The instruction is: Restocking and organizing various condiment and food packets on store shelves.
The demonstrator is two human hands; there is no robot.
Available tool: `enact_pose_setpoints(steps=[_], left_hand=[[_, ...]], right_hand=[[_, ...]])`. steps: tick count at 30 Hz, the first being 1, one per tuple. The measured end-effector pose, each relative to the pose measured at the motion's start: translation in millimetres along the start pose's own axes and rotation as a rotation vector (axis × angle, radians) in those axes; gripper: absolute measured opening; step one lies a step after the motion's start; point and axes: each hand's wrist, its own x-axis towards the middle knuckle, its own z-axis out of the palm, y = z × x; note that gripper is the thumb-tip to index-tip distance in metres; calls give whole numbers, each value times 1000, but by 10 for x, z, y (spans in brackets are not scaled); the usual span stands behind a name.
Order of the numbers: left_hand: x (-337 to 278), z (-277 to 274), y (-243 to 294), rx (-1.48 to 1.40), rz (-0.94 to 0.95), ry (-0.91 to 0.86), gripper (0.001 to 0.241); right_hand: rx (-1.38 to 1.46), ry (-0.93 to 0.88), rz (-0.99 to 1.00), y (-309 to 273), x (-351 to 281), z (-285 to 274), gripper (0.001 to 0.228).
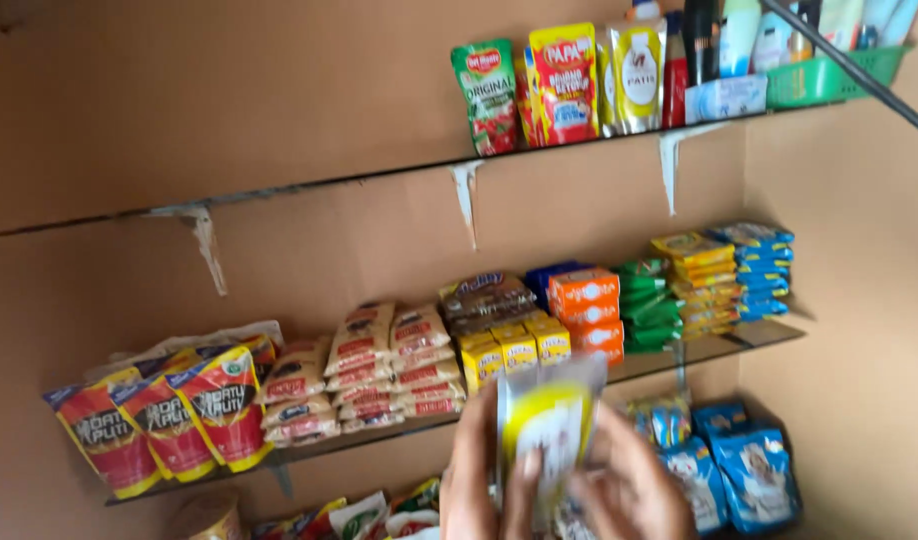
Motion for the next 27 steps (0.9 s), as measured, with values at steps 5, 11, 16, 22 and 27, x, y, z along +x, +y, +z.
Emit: enact_pose_setpoints(steps=[5,11,16,22,27], left_hand=[[1774,111,220,473,288,31,83],[3148,299,-159,615,435,179,84],[3910,573,-503,493,329,251,84],[4131,763,-920,436,45,143,94],[4152,872,-1392,420,-9,40,66]], right_hand=[[-458,21,-1007,-1246,610,539,62],[-553,29,-1412,-2329,1667,998,50],[-665,137,-1549,-2794,2348,1207,48],[-828,218,-1439,-2777,3146,1080,49],[-1033,286,-1123,-2643,3472,955,56]])
